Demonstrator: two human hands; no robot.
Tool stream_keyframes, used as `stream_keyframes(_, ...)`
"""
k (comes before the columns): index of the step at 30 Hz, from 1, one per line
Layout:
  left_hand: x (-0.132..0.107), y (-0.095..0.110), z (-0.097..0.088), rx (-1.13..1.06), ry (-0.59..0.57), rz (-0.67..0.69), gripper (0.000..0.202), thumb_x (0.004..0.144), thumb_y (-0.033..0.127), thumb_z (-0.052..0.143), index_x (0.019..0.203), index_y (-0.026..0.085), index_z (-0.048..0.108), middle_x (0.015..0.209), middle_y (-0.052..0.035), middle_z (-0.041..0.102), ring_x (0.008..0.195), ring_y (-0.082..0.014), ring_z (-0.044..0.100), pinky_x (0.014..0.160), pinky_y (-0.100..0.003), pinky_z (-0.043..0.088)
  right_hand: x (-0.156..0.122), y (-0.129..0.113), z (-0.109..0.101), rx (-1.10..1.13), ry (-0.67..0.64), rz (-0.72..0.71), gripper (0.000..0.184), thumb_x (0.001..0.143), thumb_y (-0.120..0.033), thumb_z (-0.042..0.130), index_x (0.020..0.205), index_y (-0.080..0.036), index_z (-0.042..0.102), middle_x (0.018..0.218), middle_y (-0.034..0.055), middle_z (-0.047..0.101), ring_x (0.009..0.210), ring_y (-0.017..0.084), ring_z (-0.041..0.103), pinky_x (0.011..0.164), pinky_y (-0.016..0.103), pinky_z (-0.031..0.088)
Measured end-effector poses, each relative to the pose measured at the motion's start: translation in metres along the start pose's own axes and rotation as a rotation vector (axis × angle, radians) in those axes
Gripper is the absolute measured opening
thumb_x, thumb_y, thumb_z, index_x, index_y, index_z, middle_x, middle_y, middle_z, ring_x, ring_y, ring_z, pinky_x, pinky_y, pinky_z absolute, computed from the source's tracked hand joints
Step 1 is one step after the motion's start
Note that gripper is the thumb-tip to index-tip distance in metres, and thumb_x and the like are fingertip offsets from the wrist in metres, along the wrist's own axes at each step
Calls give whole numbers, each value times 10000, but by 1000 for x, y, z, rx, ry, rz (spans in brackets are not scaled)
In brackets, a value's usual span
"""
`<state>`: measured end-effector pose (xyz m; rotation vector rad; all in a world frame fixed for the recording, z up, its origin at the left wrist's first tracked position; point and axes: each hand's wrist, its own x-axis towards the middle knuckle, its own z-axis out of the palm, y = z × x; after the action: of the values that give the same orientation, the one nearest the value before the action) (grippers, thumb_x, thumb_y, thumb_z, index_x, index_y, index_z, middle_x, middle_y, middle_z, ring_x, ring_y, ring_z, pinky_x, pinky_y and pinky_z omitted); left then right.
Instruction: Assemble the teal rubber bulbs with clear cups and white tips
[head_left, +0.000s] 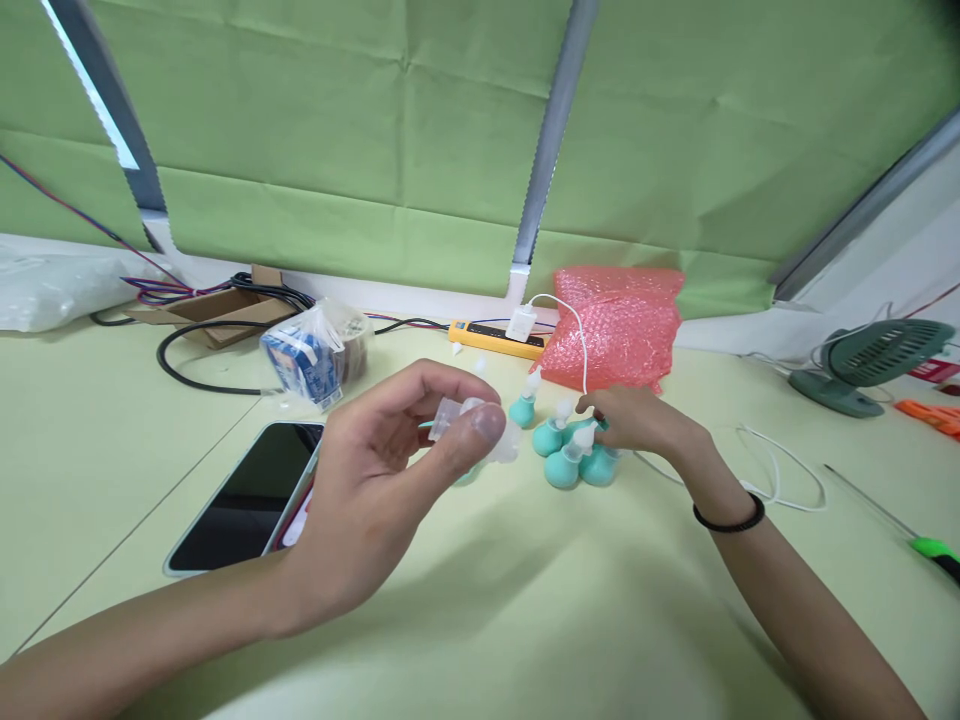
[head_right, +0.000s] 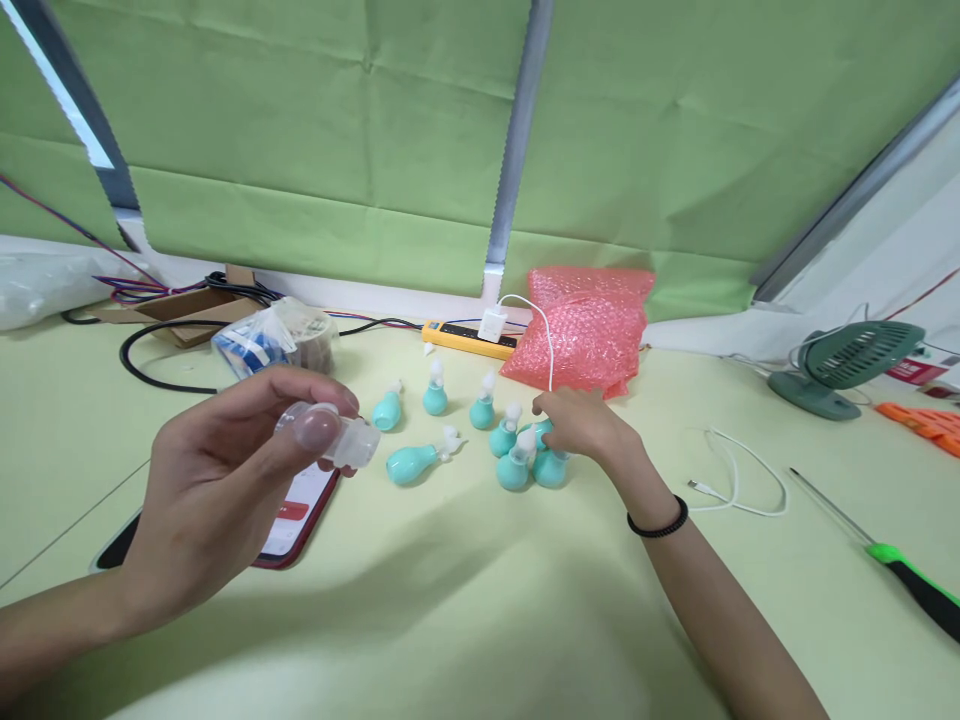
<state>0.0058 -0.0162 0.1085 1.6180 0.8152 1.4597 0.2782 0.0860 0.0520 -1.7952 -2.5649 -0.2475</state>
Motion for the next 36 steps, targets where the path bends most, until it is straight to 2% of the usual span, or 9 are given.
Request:
stream_keyframes(8, -2, -1, -1, -35, -7, 2, 57, 770, 262, 559, 772, 214, 590, 719, 18, 573, 611, -92, 512, 505, -160, 433, -2, -4, -6, 4, -59, -8, 198, 606, -98, 481, 736, -194, 595, 724, 32, 598, 699, 206, 542, 665, 383, 351)
stream_keyframes(16, -1, 0, -1, -99, 35, -14, 83, 775, 271, 543, 779, 204, 590, 700, 11, 546, 571, -94, 492, 478, -185, 421, -7, -12, -32, 30, 101, -33, 160, 688, -221, 454, 782, -199, 581, 742, 22, 612, 708, 195, 537, 701, 381, 338)
stream_keyframes(18, -1, 0, -2, -114, 20, -20, 113, 805, 274, 496, 803, 209, 588, 698, 9, 530, 575, -99, 486, 520, -211, 432, -10, -18, -43, 34, 244, -21, 157, 712, -264, 452, 773, -183, 573, 735, 34, 612, 694, 192, 539, 684, 359, 352)
stream_keyframes(23, 0, -1, 0, -154, 53, -12, 131, 835, 248, 433, 920, 223, 529, 712, 13, 473, 548, -96, 483, 558, -253, 443, -25, -41, -66, 91, 873, -53, 71, 670, -213, 527, 726, -183, 559, 625, 31, 574, 615, 175, 534, 610, 310, 399)
stream_keyframes(25, 1, -2, 1, -164, 58, -14, 93, 826, 247, 451, 901, 224, 501, 700, 19, 476, 541, -92, 490, 531, -239, 442, -31, -55, -70, 212, 955, -111, 71, 661, -189, 552, 731, -193, 555, 609, 20, 558, 584, 157, 524, 575, 288, 412)
stream_keyframes(28, 1, -4, 2, -92, 48, -42, 62, 783, 251, 525, 818, 211, 494, 678, 27, 512, 531, -83, 508, 479, -196, 431, -36, -83, -63, 451, 827, -254, 74, 670, -189, 562, 742, -202, 550, 609, -3, 560, 563, 130, 521, 562, 264, 424)
stream_keyframes(31, 2, -3, 2, 15, -28, -74, 89, 727, 239, 596, 749, 191, 524, 626, 43, 536, 497, -62, 506, 449, -154, 412, -34, -112, -40, 584, 519, -346, 35, 683, -197, 528, 716, -188, 531, 608, -7, 539, 538, 113, 494, 508, 239, 399)
stream_keyframes(33, 5, -4, -1, 79, -126, -97, 89, 705, 236, 615, 736, 187, 548, 606, 47, 549, 501, -62, 508, 461, -148, 412, -31, -127, -24, 616, 276, -359, 73, 678, -175, 511, 750, -185, 524, 636, -6, 543, 562, 118, 499, 520, 237, 398)
stream_keyframes(36, 13, -8, -7, 270, -377, -152, 98, 688, 265, 615, 729, 179, 594, 632, 32, 577, 544, -80, 512, 483, -159, 407, -26, -136, -8, 700, 59, -377, 121, 663, -176, 532, 783, -184, 523, 694, -2, 552, 629, 132, 510, 585, 253, 408)
